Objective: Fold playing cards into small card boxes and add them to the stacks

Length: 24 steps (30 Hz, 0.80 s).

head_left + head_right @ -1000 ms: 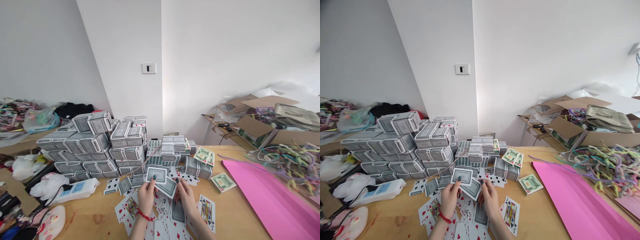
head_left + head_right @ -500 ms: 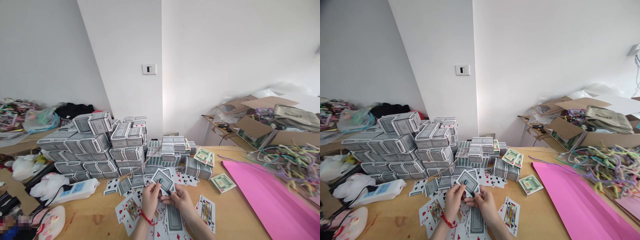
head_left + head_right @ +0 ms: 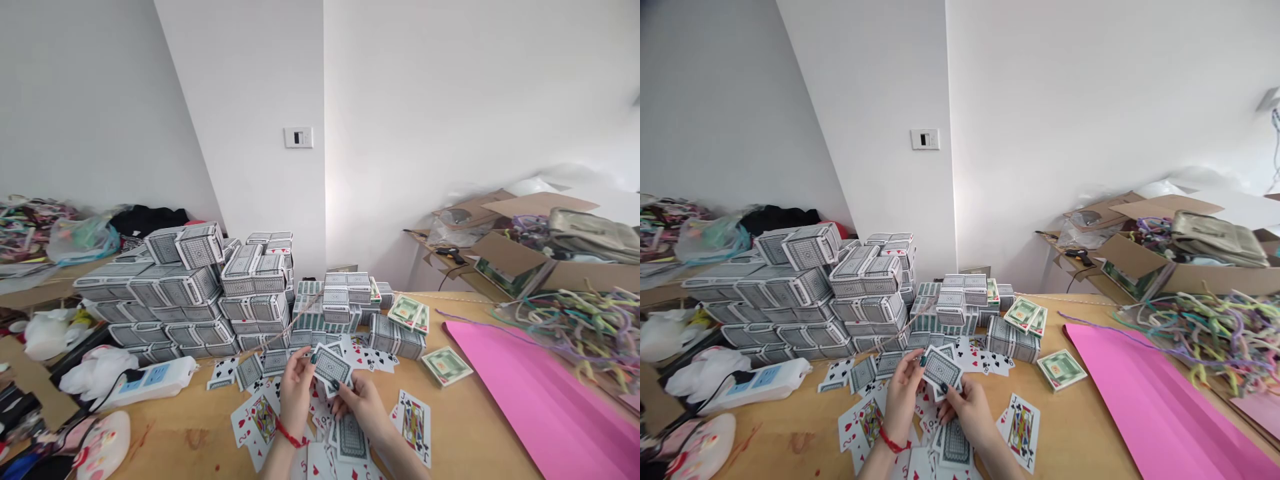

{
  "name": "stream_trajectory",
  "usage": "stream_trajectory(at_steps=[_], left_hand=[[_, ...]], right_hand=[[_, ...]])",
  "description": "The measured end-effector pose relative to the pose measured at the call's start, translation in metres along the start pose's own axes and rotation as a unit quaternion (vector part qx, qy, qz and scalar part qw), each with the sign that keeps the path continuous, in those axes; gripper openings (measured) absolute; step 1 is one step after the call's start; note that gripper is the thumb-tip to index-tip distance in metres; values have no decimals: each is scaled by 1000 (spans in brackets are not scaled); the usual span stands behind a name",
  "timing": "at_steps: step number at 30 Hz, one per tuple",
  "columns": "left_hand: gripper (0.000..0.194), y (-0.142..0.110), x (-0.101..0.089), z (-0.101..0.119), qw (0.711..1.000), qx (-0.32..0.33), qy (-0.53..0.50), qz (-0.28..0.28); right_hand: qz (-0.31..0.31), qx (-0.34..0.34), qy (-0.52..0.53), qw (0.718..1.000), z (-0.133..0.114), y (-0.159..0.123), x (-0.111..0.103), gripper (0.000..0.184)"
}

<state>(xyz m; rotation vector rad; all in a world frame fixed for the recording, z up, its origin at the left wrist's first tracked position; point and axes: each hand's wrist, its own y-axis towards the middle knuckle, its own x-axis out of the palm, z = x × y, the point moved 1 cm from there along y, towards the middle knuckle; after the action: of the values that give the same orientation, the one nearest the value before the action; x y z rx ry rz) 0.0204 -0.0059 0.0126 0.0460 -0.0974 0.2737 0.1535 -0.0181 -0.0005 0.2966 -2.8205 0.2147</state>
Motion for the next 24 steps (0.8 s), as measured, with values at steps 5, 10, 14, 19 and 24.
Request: stream_trajectory(at_steps=[5, 10, 14, 19, 24], left_hand=[[32, 3, -4, -4, 1000, -19, 17, -4], [33, -1, 5, -2, 996, -74, -33, -42], [31, -4, 9, 0, 993, -88, -51, -53], [27, -9, 10, -6, 995, -62, -26, -72], [22, -19, 13, -11, 996, 0, 20, -83]], right_hand=[[11, -12, 17, 1000, -1, 1, 0, 40], [23, -28, 61, 998, 0, 3, -2, 36], [39, -24, 90, 995, -4, 1, -4, 35], [42, -16, 88, 995, -5, 2, -3, 39], [40, -10, 7, 999, 0, 4, -4, 51]])
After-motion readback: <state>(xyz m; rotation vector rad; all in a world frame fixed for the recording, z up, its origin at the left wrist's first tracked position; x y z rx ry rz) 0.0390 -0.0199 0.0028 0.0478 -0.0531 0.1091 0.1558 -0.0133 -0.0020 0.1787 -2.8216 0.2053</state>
